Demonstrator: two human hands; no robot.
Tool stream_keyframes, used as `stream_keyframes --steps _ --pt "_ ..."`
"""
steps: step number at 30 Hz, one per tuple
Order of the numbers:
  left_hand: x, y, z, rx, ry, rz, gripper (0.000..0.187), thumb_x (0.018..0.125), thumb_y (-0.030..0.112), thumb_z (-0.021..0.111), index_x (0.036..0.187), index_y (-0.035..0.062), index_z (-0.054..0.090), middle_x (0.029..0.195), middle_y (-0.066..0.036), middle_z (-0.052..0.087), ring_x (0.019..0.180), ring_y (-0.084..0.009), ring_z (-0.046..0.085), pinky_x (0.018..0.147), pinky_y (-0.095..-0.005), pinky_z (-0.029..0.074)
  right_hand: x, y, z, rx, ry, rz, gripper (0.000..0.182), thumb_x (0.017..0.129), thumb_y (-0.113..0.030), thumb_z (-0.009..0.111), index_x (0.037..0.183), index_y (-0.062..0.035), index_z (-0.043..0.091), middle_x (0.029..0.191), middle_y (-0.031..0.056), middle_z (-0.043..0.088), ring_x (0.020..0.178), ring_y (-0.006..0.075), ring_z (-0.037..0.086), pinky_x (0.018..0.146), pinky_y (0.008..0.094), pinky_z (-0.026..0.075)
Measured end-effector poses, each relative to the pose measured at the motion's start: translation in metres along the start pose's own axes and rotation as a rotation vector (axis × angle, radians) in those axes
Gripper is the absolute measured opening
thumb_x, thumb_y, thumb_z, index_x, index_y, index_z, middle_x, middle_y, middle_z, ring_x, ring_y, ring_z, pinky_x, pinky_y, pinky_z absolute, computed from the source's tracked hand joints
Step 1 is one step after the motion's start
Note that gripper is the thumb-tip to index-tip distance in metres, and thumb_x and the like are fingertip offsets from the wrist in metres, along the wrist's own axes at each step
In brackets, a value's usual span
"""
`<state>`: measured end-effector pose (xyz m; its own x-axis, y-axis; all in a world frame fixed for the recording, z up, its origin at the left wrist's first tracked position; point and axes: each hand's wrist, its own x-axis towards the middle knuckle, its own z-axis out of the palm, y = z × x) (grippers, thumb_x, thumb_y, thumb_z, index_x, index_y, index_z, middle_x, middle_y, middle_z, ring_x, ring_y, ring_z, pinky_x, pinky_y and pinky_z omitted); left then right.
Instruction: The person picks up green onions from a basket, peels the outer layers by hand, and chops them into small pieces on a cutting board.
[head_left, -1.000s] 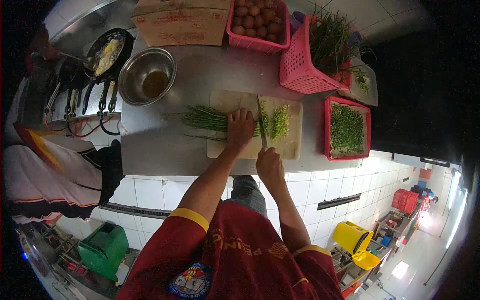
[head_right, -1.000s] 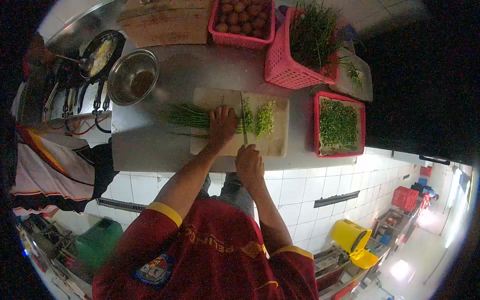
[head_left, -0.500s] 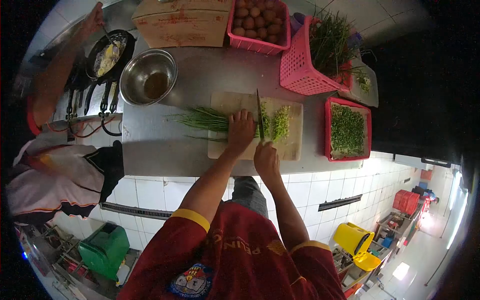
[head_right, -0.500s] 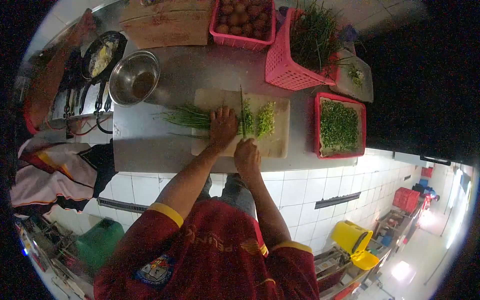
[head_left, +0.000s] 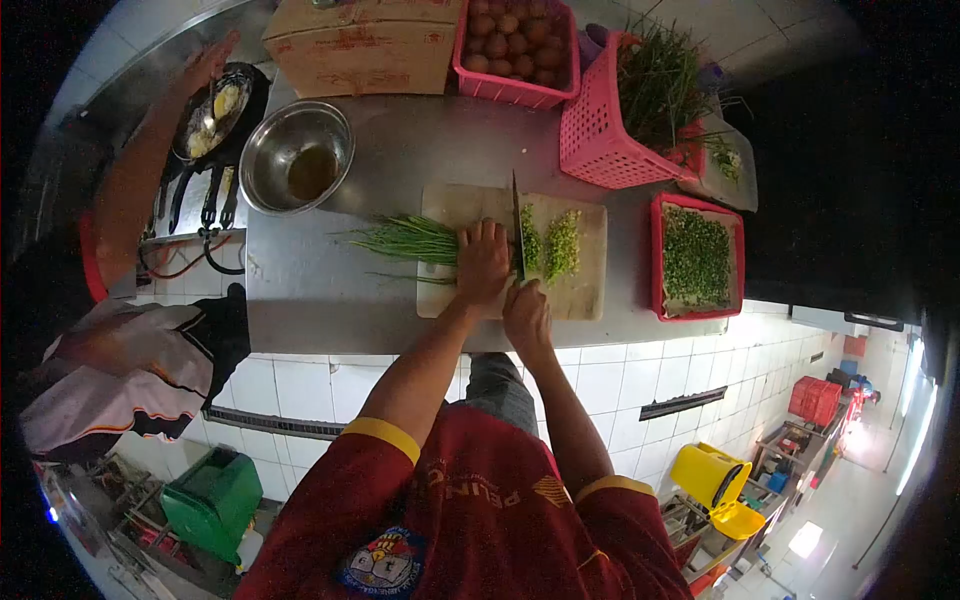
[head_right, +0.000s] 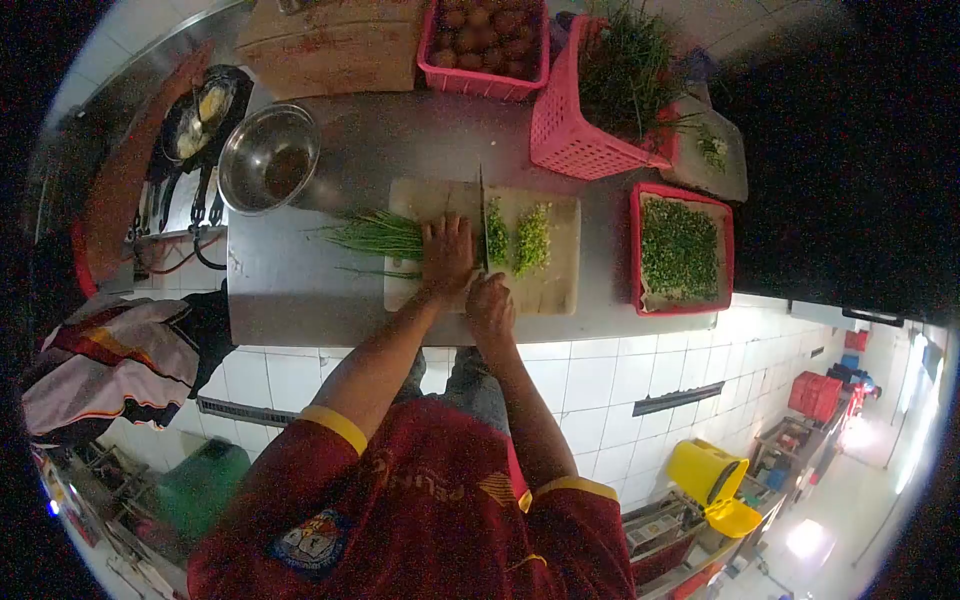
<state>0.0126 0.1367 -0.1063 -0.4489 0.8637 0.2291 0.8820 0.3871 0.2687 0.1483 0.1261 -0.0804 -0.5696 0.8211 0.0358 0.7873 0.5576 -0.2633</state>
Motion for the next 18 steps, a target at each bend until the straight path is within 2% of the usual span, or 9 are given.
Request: stream_keyframes --steps 1,3,5,7,9,10,13,15,18 --pt "0.002 -0.001 0.003 0.006 0.044 -0.001 0.026 0.089 0.024 0.056 0.106 0.0042 0.055 0.109 -0.013 0.051 0.107 -0.0286 0.049 0.092 -0.0486 0.037 0.007 0.002 -0.002 -0.099 0.068 -0.096 0.028 0.095 -0.021 0.051 0.096 0.0074 0.051 0.093 0.0276 0.063 0.079 0.0383 0.067 0.056 0.0451 0.054" --pt "-0.001 0.000 0.011 0.013 0.116 -0.008 0.026 0.089 0.024 0.056 0.105 0.0035 0.055 0.108 -0.013 0.051 0.106 -0.0287 0.049 0.092 -0.0486 0.037 0.013 0.008 -0.015 0.118 -0.252 0.081 0.027 0.096 -0.021 0.049 0.093 0.0061 0.051 0.083 0.0275 0.063 0.077 0.0378 0.067 0.055 0.0461 0.054" --pt "0.000 -0.001 0.010 -0.016 -0.069 -0.031 0.032 0.092 0.023 0.052 0.114 0.0011 0.053 0.115 -0.016 0.051 0.111 -0.0312 0.048 0.097 -0.0511 0.033 0.003 -0.021 -0.066 0.144 -0.346 0.259 0.027 0.097 -0.021 0.047 0.090 0.0047 0.050 0.077 0.0280 0.063 0.074 0.0390 0.067 0.055 0.0468 0.054" --pt "0.004 -0.001 0.004 -0.034 -0.169 -0.042 0.034 0.093 0.023 0.051 0.119 0.0000 0.052 0.118 -0.017 0.051 0.113 -0.0325 0.047 0.099 -0.0519 0.032 -0.019 -0.015 -0.053 0.076 -0.213 0.090 0.028 0.098 -0.022 0.044 0.092 0.0046 0.047 0.073 0.0305 0.062 0.072 0.0440 0.066 0.059 0.0502 0.054" --pt "0.002 0.000 0.002 -0.037 -0.191 -0.048 0.034 0.093 0.023 0.052 0.118 0.0002 0.053 0.118 -0.017 0.051 0.113 -0.0324 0.047 0.097 -0.0512 0.032 -0.023 -0.019 -0.042 0.230 -0.395 0.372 0.029 0.098 -0.022 0.045 0.100 0.0073 0.047 0.076 0.0314 0.063 0.075 0.0441 0.066 0.062 0.0509 0.054" --pt "0.001 0.000 0.002 -0.047 -0.179 -0.047 0.033 0.093 0.023 0.053 0.117 0.0003 0.053 0.117 -0.017 0.051 0.113 -0.0323 0.047 0.096 -0.0510 0.032 -0.020 -0.022 -0.044 0.231 -0.440 0.380 0.031 0.097 -0.022 0.045 0.103 0.0088 0.046 0.078 0.0308 0.063 0.077 0.0443 0.066 0.066 0.0519 0.054" --pt "0.003 -0.002 0.012 -0.050 -0.099 -0.034 0.033 0.092 0.022 0.054 0.116 0.0006 0.054 0.115 -0.016 0.051 0.113 -0.0321 0.046 0.095 -0.0507 0.033 -0.004 -0.016 -0.017 0.266 -0.323 0.351 0.032 0.098 -0.021 0.044 0.105 0.0096 0.045 0.077 0.0303 0.063 0.078 0.0436 0.066 0.066 0.0518 0.054" --pt "0.000 -0.003 0.020 -0.030 -0.016 -0.022 0.032 0.090 0.022 0.055 0.115 0.0009 0.054 0.112 -0.016 0.051 0.112 -0.0318 0.046 0.095 -0.0511 0.033 0.006 -0.013 -0.006 0.245 -0.167 0.179 0.029 0.097 -0.020 0.045 0.094 0.0086 0.048 0.075 0.0333 0.062 0.073 0.0468 0.064 0.060 0.0523 0.053" --pt "-0.001 -0.002 0.013 0.052 0.052 -0.013 0.024 0.091 0.022 0.054 0.106 0.0037 0.055 0.110 -0.011 0.050 0.110 -0.0264 0.047 0.092 -0.0461 0.036 0.023 -0.013 -0.021 0.187 -0.252 0.196 0.028 0.095 -0.017 0.047 0.103 0.0100 0.048 0.084 0.0290 0.063 0.074 0.0396 0.066 0.058 0.0474 0.054"
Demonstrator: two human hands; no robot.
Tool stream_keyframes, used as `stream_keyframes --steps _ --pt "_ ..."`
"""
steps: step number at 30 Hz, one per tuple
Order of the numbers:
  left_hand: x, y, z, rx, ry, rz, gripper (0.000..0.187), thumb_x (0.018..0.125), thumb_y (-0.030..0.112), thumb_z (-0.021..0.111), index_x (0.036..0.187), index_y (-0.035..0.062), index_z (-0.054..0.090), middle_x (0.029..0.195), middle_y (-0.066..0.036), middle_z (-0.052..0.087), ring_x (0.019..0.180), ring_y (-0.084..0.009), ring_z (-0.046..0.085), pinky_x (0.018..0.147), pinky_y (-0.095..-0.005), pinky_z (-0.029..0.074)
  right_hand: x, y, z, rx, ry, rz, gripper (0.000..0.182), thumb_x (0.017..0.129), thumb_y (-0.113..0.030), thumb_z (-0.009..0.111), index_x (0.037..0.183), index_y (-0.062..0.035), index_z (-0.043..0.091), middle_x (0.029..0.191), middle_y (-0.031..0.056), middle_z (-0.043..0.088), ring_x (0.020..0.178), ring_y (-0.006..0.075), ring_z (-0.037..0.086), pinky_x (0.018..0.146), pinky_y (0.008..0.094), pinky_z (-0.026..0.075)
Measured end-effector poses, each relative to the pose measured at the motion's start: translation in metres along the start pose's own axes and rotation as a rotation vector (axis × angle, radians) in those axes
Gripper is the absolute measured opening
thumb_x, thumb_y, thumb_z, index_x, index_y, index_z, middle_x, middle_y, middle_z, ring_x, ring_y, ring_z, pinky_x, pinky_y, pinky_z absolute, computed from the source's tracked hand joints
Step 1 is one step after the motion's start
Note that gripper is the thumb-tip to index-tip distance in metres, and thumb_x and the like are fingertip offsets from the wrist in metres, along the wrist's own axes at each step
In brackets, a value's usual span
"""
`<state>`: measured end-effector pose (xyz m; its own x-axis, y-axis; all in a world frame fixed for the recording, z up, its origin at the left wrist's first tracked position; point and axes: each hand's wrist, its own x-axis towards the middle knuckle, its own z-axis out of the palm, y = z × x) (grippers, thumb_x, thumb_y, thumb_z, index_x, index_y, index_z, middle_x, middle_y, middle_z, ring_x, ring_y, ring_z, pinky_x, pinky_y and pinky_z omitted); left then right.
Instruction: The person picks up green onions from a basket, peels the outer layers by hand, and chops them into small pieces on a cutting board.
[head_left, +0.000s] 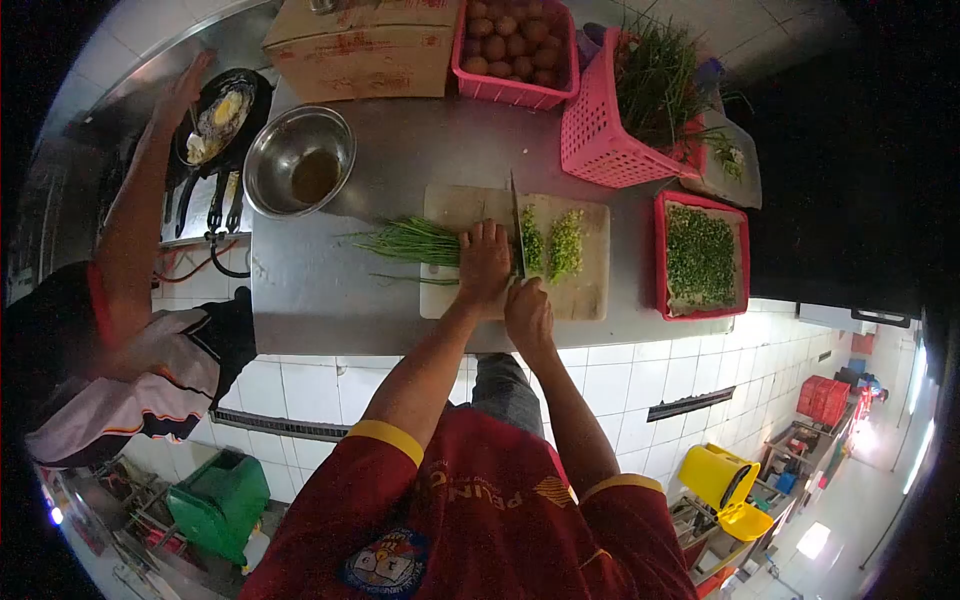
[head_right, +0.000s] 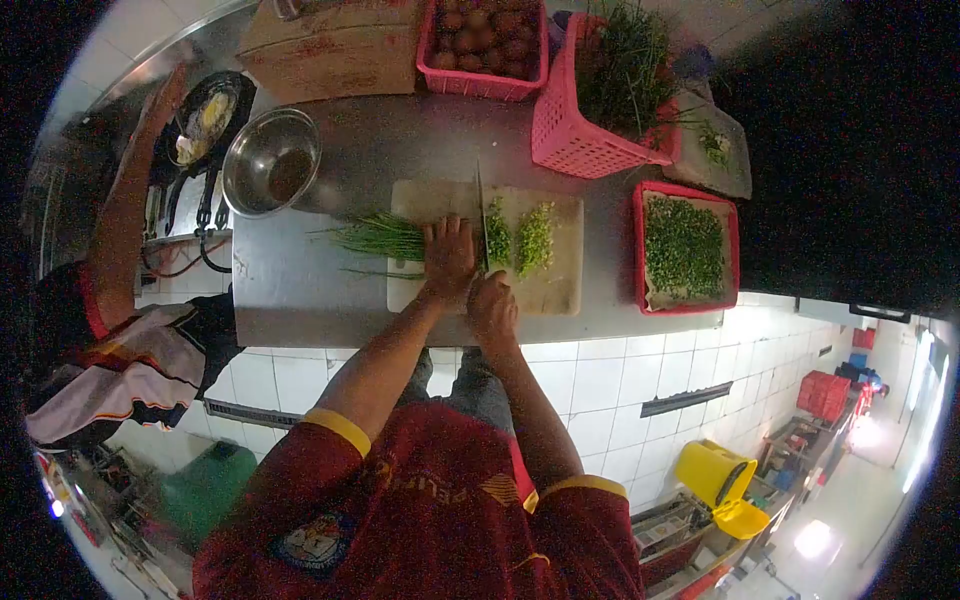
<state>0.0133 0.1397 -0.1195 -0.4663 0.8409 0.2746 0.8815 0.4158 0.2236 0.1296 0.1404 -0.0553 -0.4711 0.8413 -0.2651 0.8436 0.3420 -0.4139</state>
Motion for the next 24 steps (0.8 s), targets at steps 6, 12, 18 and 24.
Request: stream_keyframes --steps 6,12,18,24 --pt "0.002 0.002 -0.014 0.027 -0.137 -0.021 0.026 0.093 0.023 0.051 0.107 0.0013 0.053 0.112 -0.013 0.050 0.109 -0.0278 0.047 0.094 -0.0461 0.036 -0.045 0.009 -0.014 -0.256 0.053 -0.235 0.025 0.093 -0.011 0.050 0.102 0.0111 0.056 0.093 0.0300 0.059 0.065 0.0321 0.064 0.052 0.0376 0.055" --pt "0.000 0.000 -0.003 -0.080 -0.070 -0.011 0.027 0.089 0.016 0.054 0.110 -0.0007 0.053 0.110 -0.017 0.049 0.105 -0.0328 0.048 0.093 -0.0492 0.035 -0.048 0.004 0.007 -0.016 -0.115 0.055 0.029 0.090 -0.012 0.054 0.104 0.0119 0.045 0.081 0.0282 0.063 0.070 0.0408 0.066 0.059 0.0460 0.055" --pt "-0.002 -0.003 0.013 -0.111 0.044 0.000 0.027 0.088 0.018 0.057 0.108 0.0002 0.054 0.109 -0.017 0.050 0.104 -0.0330 0.048 0.091 -0.0490 0.035 -0.015 -0.006 0.009 0.106 -0.106 0.122 0.028 0.091 -0.016 0.052 0.100 0.0085 0.042 0.081 0.0288 0.064 0.078 0.0459 0.065 0.064 0.0490 0.054" --pt "0.000 -0.002 0.005 -0.014 0.207 0.055 0.016 0.088 0.017 0.054 0.097 0.0038 0.056 0.098 -0.013 0.049 0.097 -0.0292 0.048 0.090 -0.0463 0.036 -0.035 0.024 0.041 -0.104 0.012 -0.039 0.049 0.092 -0.022 0.052 0.124 0.0128 0.038 0.094 0.0268 0.065 0.086 0.0406 0.066 0.063 0.0452 0.054"
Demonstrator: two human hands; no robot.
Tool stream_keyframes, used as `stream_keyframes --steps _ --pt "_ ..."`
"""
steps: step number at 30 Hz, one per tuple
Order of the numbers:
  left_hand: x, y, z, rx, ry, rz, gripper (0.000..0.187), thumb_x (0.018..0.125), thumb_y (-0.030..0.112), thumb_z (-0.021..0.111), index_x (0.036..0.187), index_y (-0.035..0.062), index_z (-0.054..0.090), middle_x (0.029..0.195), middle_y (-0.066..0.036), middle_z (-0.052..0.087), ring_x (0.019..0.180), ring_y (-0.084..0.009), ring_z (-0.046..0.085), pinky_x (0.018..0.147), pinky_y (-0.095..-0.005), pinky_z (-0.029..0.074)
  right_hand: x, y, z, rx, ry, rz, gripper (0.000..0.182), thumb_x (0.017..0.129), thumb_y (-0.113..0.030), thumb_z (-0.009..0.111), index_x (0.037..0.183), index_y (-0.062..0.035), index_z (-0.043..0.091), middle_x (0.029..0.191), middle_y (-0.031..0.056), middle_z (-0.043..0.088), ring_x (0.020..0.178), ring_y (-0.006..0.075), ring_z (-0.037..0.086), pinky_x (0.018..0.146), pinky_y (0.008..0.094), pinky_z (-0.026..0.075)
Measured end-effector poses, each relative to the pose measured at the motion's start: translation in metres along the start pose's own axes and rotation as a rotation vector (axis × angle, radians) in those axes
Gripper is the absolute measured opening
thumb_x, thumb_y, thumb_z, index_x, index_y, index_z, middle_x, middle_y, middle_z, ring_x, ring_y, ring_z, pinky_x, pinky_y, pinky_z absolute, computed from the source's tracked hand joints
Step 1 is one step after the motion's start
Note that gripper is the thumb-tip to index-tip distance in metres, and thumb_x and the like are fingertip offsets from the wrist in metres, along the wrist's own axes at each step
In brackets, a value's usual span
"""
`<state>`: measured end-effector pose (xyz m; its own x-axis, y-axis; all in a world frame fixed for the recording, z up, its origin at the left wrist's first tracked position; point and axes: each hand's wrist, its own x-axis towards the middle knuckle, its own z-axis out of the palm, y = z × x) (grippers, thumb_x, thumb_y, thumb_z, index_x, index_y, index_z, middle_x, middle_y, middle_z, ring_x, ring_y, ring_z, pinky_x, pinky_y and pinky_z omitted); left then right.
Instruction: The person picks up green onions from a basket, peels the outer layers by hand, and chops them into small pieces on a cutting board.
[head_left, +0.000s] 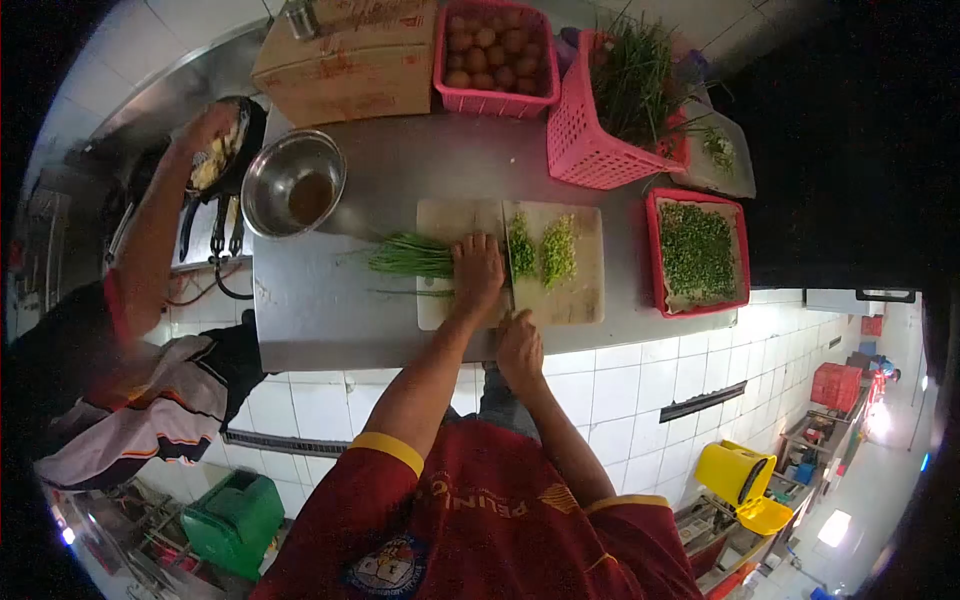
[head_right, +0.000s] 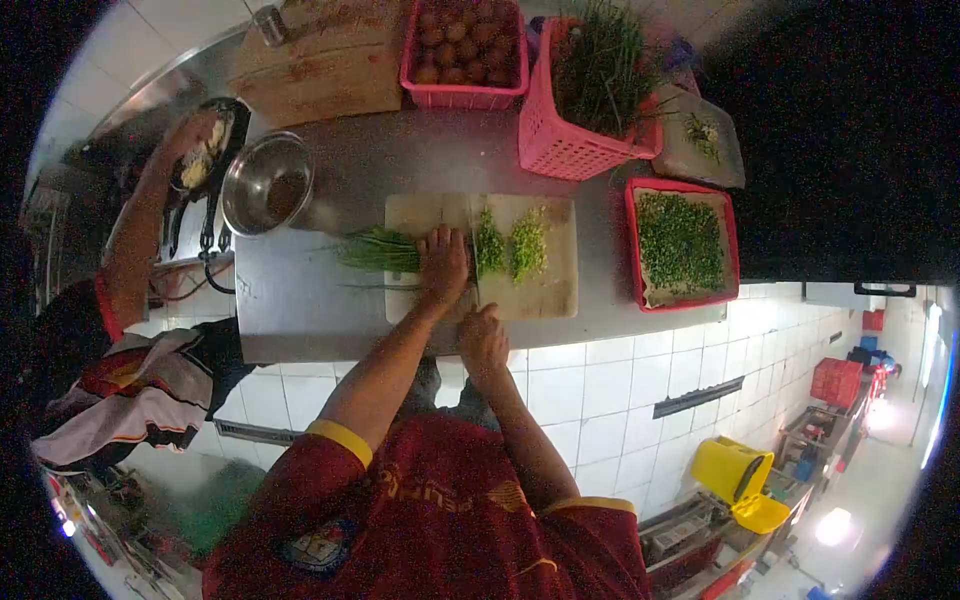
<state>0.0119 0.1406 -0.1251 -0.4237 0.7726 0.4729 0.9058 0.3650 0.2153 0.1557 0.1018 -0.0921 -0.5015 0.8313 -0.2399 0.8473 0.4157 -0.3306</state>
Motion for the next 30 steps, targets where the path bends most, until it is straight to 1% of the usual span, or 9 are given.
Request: stream_keyframes --steps 2,5,8,11,14,19,23,26,30 --pt "0.001 0.002 -0.005 -0.054 -0.116 -0.042 0.017 0.088 0.017 0.054 0.097 0.0038 0.056 0.098 -0.013 0.049 0.096 -0.0294 0.048 0.090 -0.0466 0.036 -0.002 0.001 -0.002 0.058 -0.137 0.153 0.054 0.093 -0.023 0.052 0.130 0.0125 0.035 0.096 0.0240 0.066 0.086 0.0377 0.066 0.061 0.0442 0.054" --pt "0.005 0.005 -0.008 0.005 -0.173 -0.049 0.018 0.087 0.018 0.055 0.097 0.0036 0.056 0.098 -0.014 0.049 0.094 -0.0299 0.049 0.090 -0.0470 0.036 0.016 0.010 0.021 0.042 0.170 -0.117 0.054 0.094 -0.025 0.051 0.129 0.0126 0.037 0.092 0.0249 0.066 0.080 0.0382 0.067 0.062 0.0446 0.054" --pt "0.002 0.001 -0.003 0.059 -0.140 -0.028 0.020 0.087 0.021 0.056 0.097 0.0034 0.056 0.097 -0.014 0.049 0.094 -0.0303 0.049 0.090 -0.0474 0.036 0.033 -0.016 -0.015 0.180 -0.038 0.137 0.054 0.094 -0.023 0.051 0.129 0.0139 0.035 0.082 0.0238 0.065 0.071 0.0367 0.066 0.060 0.0438 0.054" --pt "0.004 0.003 -0.004 0.048 -0.154 -0.020 0.022 0.087 0.023 0.057 0.097 0.0032 0.056 0.098 -0.014 0.049 0.094 -0.0307 0.048 0.090 -0.0479 0.036 0.019 -0.002 -0.002 0.102 0.135 -0.071 0.051 0.094 -0.024 0.051 0.125 0.0148 0.037 0.078 0.0261 0.064 0.070 0.0403 0.066 0.059 0.0450 0.053" --pt "0.005 0.003 -0.008 0.067 -0.178 -0.012 0.024 0.087 0.024 0.058 0.098 0.0032 0.056 0.099 -0.014 0.049 0.095 -0.0308 0.048 0.090 -0.0483 0.035 0.020 -0.005 -0.016 0.216 0.115 -0.015 0.044 0.094 -0.022 0.052 0.116 0.0151 0.045 0.071 0.0226 0.062 0.065 0.0369 0.064 0.055 0.0439 0.053" --pt "-0.001 0.001 -0.009 0.068 -0.164 -0.016 0.026 0.085 0.023 0.061 0.099 0.0024 0.055 0.101 -0.015 0.049 0.100 -0.0326 0.048 0.089 -0.0494 0.035 0.018 0.008 0.001 0.108 0.420 -0.141 0.037 0.095 -0.025 0.051 0.103 0.0109 0.050 0.069 0.0249 0.062 0.063 0.0393 0.064 0.055 0.0447 0.053" --pt "-0.001 0.004 -0.019 0.049 -0.200 -0.027 0.024 0.086 0.022 0.060 0.099 0.0019 0.055 0.101 -0.014 0.048 0.099 -0.0318 0.047 0.091 -0.0480 0.034 0.018 0.015 -0.017 0.201 0.213 -0.063 0.035 0.096 -0.028 0.049 0.097 0.0070 0.051 0.071 0.0280 0.061 0.065 0.0433 0.063 0.056 0.0456 0.052" --pt "0.002 0.007 -0.027 0.010 -0.206 -0.034 0.022 0.087 0.020 0.058 0.099 0.0014 0.055 0.100 -0.014 0.048 0.098 -0.0314 0.046 0.090 -0.0471 0.033 0.018 0.018 -0.030 0.383 0.114 0.151 0.027 0.095 -0.023 0.051 0.094 0.0036 0.045 0.076 0.0340 0.061 0.073 0.0516 0.060 0.063 0.0554 0.049" --pt "0.001 0.006 -0.027 -0.010 -0.184 -0.007 0.021 0.088 0.019 0.056 0.098 0.0014 0.054 0.099 -0.014 0.047 0.098 -0.0314 0.045 0.089 -0.0469 0.033 0.014 0.032 -0.032 0.283 0.224 0.122 0.033 0.096 -0.026 0.049 0.097 0.0069 0.051 0.079 0.0320 0.063 0.076 0.0486 0.063 0.065 0.0523 0.051"
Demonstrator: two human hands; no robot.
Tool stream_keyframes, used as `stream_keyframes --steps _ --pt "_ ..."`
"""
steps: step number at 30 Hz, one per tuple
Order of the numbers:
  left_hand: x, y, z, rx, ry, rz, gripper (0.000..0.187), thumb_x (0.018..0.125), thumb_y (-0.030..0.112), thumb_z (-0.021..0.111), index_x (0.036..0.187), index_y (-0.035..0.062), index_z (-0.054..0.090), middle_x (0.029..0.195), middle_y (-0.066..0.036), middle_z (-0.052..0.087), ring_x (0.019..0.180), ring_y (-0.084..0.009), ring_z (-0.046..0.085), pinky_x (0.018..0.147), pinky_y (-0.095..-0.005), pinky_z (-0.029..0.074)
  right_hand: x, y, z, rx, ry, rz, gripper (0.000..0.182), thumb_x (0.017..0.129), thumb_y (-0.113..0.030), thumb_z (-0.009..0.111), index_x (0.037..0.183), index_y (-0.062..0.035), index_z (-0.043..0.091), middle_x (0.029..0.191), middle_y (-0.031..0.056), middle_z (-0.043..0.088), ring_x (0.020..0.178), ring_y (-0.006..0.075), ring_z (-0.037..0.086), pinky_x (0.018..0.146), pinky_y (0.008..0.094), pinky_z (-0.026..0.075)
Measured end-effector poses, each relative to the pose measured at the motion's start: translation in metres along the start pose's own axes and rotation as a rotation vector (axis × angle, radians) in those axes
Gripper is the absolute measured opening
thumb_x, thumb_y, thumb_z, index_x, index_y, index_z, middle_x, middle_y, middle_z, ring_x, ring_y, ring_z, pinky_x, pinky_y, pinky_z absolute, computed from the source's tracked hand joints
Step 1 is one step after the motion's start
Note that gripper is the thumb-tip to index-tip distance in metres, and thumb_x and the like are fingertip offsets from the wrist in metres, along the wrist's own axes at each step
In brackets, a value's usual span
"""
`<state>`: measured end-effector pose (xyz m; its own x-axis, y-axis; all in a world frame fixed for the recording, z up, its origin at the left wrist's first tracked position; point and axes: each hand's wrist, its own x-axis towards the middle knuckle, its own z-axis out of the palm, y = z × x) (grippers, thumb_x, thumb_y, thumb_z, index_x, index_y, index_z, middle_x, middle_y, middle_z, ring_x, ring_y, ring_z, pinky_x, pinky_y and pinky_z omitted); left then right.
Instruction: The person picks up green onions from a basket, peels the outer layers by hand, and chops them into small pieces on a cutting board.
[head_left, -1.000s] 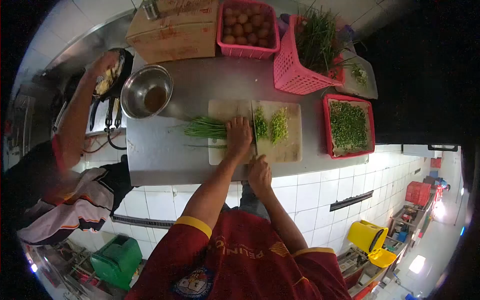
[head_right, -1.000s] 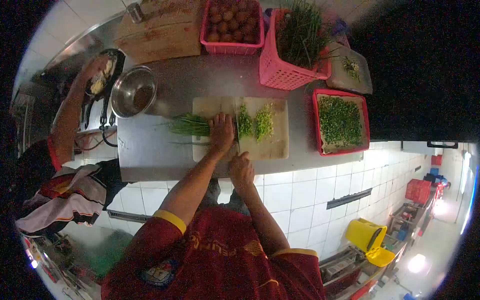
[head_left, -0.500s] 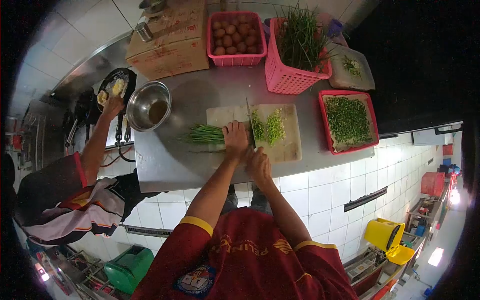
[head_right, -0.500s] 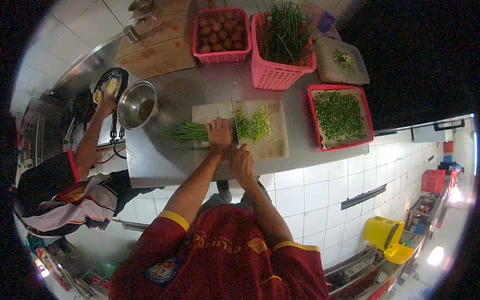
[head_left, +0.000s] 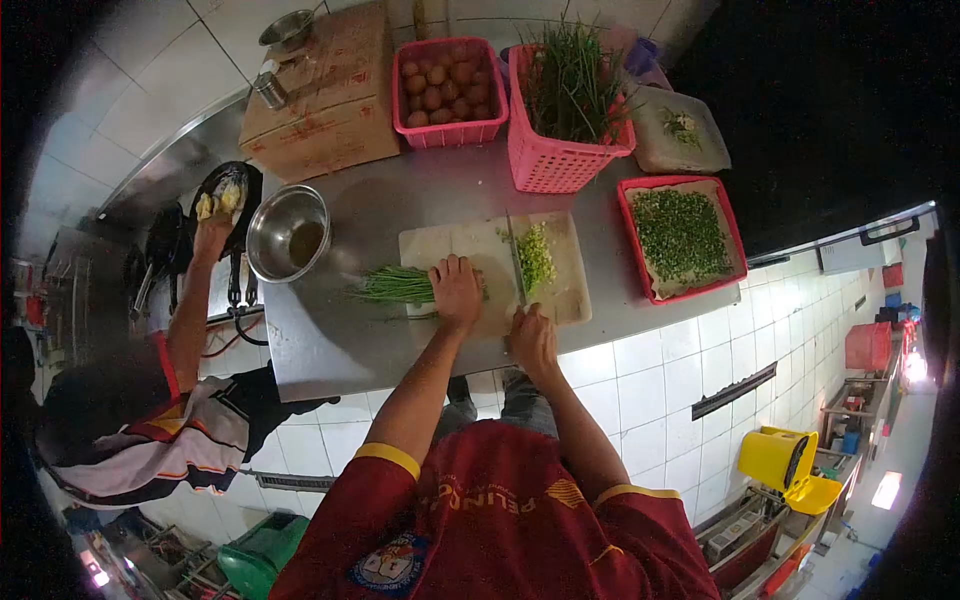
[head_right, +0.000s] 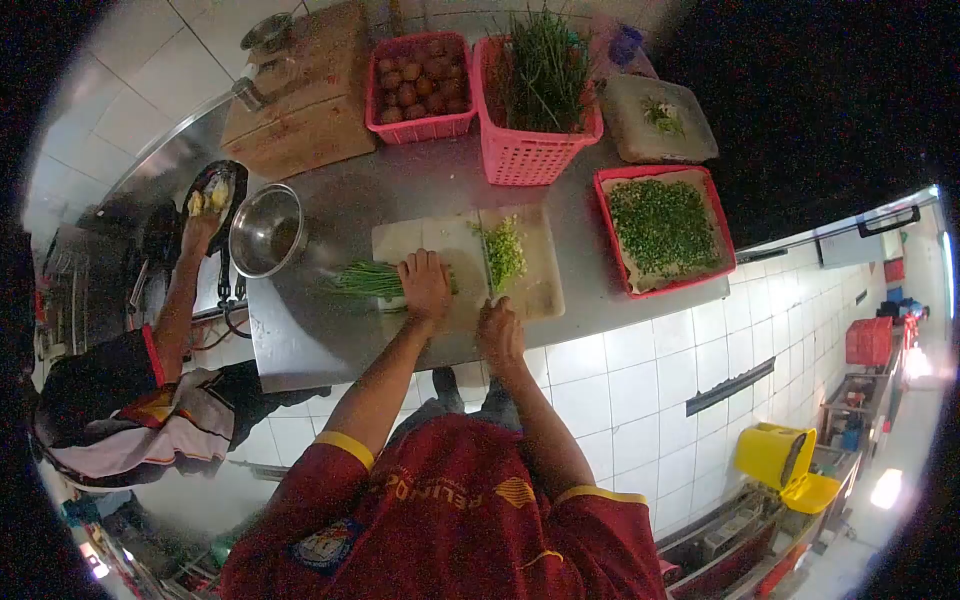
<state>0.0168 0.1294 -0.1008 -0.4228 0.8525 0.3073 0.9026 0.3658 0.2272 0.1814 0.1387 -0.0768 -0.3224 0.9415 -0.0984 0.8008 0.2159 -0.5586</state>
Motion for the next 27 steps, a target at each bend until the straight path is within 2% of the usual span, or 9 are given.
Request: stream_keyframes --steps 1,3,5,8,14,20,23,26,27 --pt "0.000 0.000 0.000 -0.011 -0.015 -0.005 0.021 0.088 0.019 0.056 0.098 0.0014 0.054 0.098 -0.014 0.047 0.098 -0.0314 0.045 0.089 -0.0467 0.033 -0.003 0.005 0.003 -0.018 0.075 -0.044 0.033 0.096 -0.026 0.049 0.097 0.0067 0.051 0.081 0.0331 0.063 0.077 0.0495 0.063 0.066 0.0533 0.051" --pt "0.000 0.000 0.000 -0.029 -0.044 -0.016 0.020 0.088 0.019 0.056 0.098 0.0014 0.054 0.098 -0.014 0.047 0.098 -0.0314 0.045 0.089 -0.0464 0.033 -0.003 0.013 0.002 -0.016 0.063 -0.004 0.032 0.096 -0.026 0.050 0.096 0.0058 0.051 0.083 0.0345 0.062 0.080 0.0503 0.062 0.067 0.0542 0.050" --pt "0.000 0.000 -0.001 -0.022 -0.046 -0.014 0.019 0.089 0.018 0.055 0.097 0.0012 0.054 0.097 -0.015 0.047 0.096 -0.0316 0.045 0.088 -0.0465 0.033 0.001 0.000 -0.024 0.027 -0.108 0.163 0.031 0.096 -0.027 0.050 0.094 0.0045 0.051 0.084 0.0352 0.062 0.080 0.0502 0.062 0.066 0.0541 0.050" --pt "0.000 0.000 -0.001 -0.046 0.012 0.005 0.016 0.089 0.015 0.054 0.096 0.0012 0.054 0.095 -0.015 0.047 0.094 -0.0317 0.046 0.087 -0.0467 0.033 -0.003 0.006 -0.030 0.082 -0.065 0.142 0.030 0.096 -0.026 0.049 0.091 0.0036 0.051 0.082 0.0347 0.061 0.080 0.0512 0.061 0.064 0.0545 0.049" --pt "0.001 0.001 -0.001 -0.076 0.055 0.002 0.011 0.089 0.013 0.055 0.093 0.0023 0.053 0.094 -0.015 0.047 0.092 -0.0311 0.046 0.085 -0.0464 0.034 -0.009 0.020 -0.035 -0.025 0.156 -0.105 0.031 0.096 -0.027 0.050 0.093 0.0043 0.050 0.077 0.0336 0.061 0.073 0.0522 0.061 0.060 0.0577 0.048" --pt "-0.003 -0.001 0.004 -0.066 0.139 0.049 0.011 0.090 0.014 0.055 0.093 0.0035 0.054 0.093 -0.014 0.048 0.093 -0.0299 0.046 0.086 -0.0461 0.035 -0.001 0.008 -0.075 -0.067 -0.056 0.110 0.032 0.096 -0.029 0.050 0.097 0.0026 0.050 0.075 0.0284 0.064 0.072 0.0475 0.063 0.063 0.0550 0.050" --pt "-0.001 -0.001 0.003 -0.083 0.114 0.042 0.013 0.091 0.015 0.055 0.094 0.0032 0.054 0.092 -0.014 0.048 0.093 -0.0297 0.047 0.087 -0.0464 0.035 0.007 0.021 -0.083 -0.131 -0.033 0.144 0.034 0.095 -0.031 0.052 0.101 0.0023 0.049 0.079 0.0280 0.064 0.075 0.0482 0.063 0.067 0.0550 0.050" --pt "-0.002 0.001 0.006 -0.073 0.127 0.030 0.014 0.091 0.017 0.055 0.095 0.0032 0.054 0.093 -0.014 0.048 0.094 -0.0303 0.047 0.088 -0.0470 0.035 0.017 0.045 -0.071 -0.125 0.082 0.056 0.034 0.093 -0.029 0.054 0.103 0.0033 0.049 0.085 0.0299 0.062 0.079 0.0489 0.061 0.068 0.0559 0.048" --pt "-0.002 0.001 0.008 -0.061 0.143 0.029 0.015 0.090 0.017 0.056 0.096 0.0033 0.054 0.093 -0.015 0.049 0.094 -0.0305 0.047 0.088 -0.0472 0.036 0.019 0.049 -0.069 -0.113 0.052 0.065 0.036 0.093 -0.030 0.054 0.105 0.0032 0.048 0.091 0.0304 0.060 0.084 0.0488 0.060 0.071 0.0554 0.048"
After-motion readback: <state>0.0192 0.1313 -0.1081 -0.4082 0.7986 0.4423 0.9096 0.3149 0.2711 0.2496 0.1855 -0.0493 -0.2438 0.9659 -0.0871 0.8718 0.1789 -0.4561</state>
